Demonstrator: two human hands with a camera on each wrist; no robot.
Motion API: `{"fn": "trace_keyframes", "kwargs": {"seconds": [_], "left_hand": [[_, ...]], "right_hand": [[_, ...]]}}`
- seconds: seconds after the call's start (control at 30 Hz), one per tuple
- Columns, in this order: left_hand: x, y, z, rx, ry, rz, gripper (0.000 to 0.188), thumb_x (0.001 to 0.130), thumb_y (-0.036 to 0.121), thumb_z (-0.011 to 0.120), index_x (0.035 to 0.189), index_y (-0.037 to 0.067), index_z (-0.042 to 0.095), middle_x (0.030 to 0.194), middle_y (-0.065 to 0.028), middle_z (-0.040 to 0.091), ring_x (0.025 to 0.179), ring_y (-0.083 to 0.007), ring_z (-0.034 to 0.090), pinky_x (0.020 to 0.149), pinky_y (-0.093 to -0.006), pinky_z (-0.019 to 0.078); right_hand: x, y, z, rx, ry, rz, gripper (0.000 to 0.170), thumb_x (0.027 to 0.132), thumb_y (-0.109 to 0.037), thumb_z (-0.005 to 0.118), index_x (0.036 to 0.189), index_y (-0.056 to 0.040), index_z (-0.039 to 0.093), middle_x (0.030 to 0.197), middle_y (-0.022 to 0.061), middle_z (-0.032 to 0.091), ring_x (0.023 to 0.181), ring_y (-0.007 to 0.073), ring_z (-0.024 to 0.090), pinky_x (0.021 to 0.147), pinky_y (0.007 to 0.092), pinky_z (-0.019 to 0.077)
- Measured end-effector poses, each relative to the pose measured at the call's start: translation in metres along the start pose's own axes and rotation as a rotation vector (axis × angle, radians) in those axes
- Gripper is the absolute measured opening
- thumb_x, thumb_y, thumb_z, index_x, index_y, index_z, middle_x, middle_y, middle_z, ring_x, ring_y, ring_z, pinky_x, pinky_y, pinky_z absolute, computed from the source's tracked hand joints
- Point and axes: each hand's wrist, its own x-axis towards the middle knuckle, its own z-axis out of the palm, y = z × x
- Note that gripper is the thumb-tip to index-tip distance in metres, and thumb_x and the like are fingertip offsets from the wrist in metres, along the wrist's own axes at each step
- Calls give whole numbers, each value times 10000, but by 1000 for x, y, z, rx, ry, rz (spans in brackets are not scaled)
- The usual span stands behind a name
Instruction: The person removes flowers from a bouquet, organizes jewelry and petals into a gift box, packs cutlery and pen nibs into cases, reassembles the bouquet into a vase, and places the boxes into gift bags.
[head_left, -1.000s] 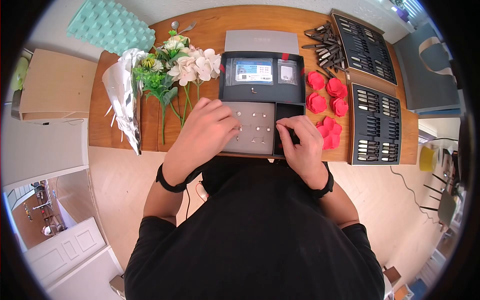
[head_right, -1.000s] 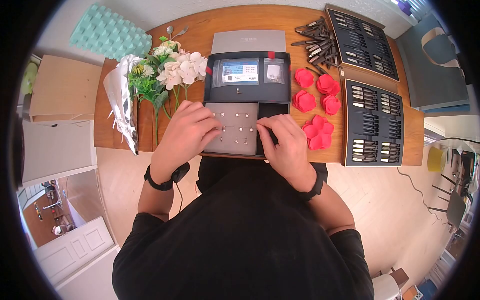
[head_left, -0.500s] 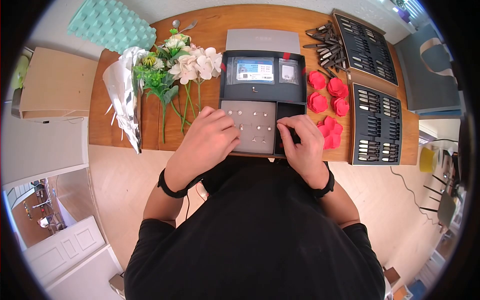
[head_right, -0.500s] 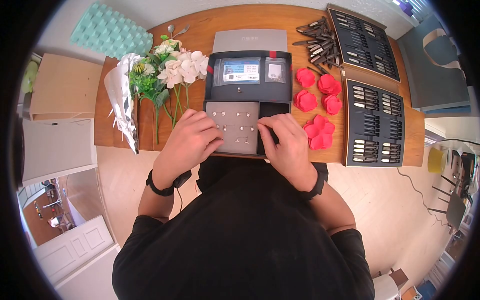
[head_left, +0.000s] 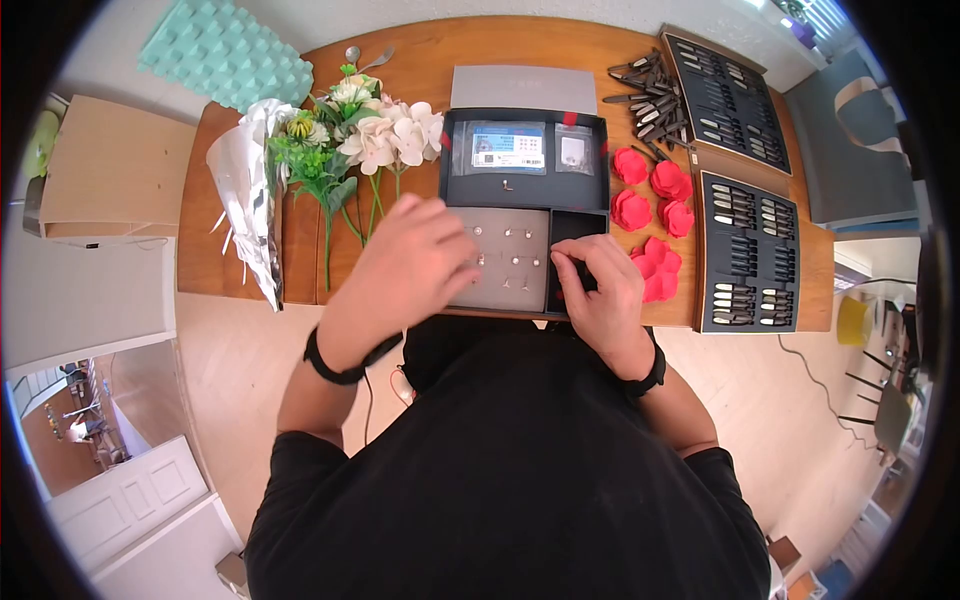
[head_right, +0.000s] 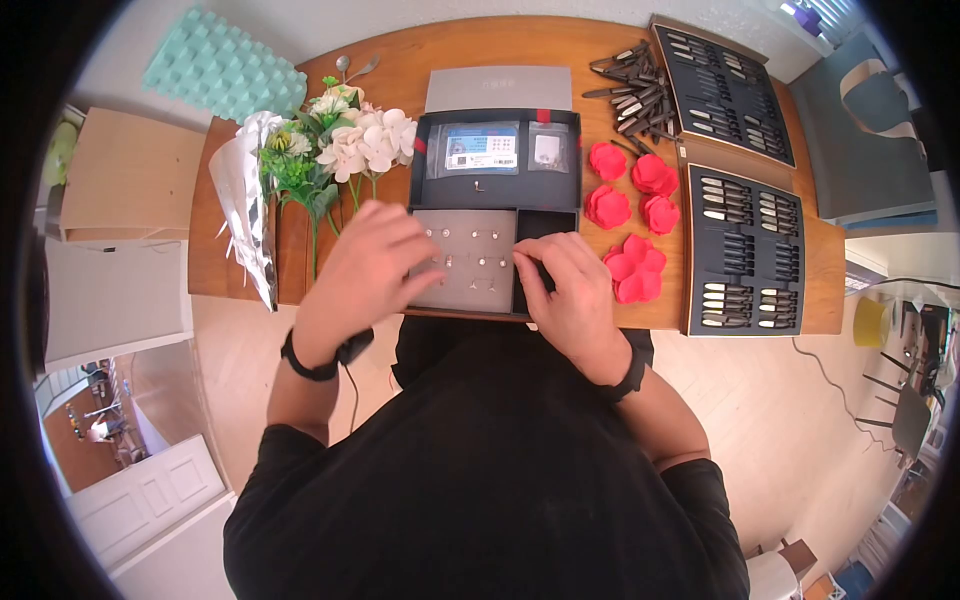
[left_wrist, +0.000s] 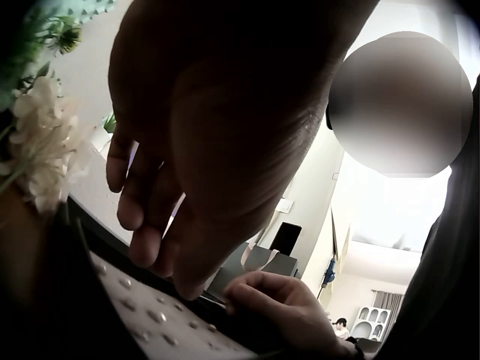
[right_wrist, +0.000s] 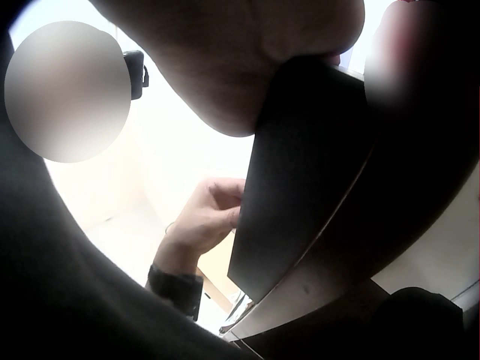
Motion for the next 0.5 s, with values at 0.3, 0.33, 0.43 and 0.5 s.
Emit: {"fn": "trace_keyframes", "kwargs": {"seconds": [0.3, 0.33, 0.43, 0.5], "left_hand": [[103, -59, 22, 158, -257, 182, 28, 908, 49, 797, 932, 36, 802, 964, -106, 771, 998, -365, 751, 881, -478, 608], [104, -63, 31, 162, -259, 188, 28, 908, 49, 797, 932, 36, 802, 964, -106, 771, 998, -365, 751, 881, -478, 608], [106, -73, 47, 264, -281, 241, 54, 901, 68, 769, 855, 41, 781, 945, -119, 766, 917, -386, 761, 799, -484, 612], [103, -74, 46, 308, -262, 247, 94, 894, 92, 747, 815, 42, 761, 939, -133, 762, 873, -402, 768, 752, -488, 612]], "right_hand": [[-2, 0, 2, 1, 17, -3, 133, 936, 69, 848, 1032, 11, 776, 954, 153, 768, 867, 366, 732, 758, 451, 583], [-3, -1, 2, 11, 23, -1, 130, 940, 66, 847, 1033, 10, 776, 955, 153, 768, 868, 367, 732, 757, 452, 583], [-3, -1, 1, 0, 19, -2, 130, 944, 61, 846, 1040, 8, 777, 961, 152, 768, 876, 368, 734, 764, 449, 587], [-4, -1, 1, 2, 11, 1, 131, 945, 61, 847, 1041, 7, 778, 965, 152, 769, 877, 368, 733, 766, 448, 588]]}}
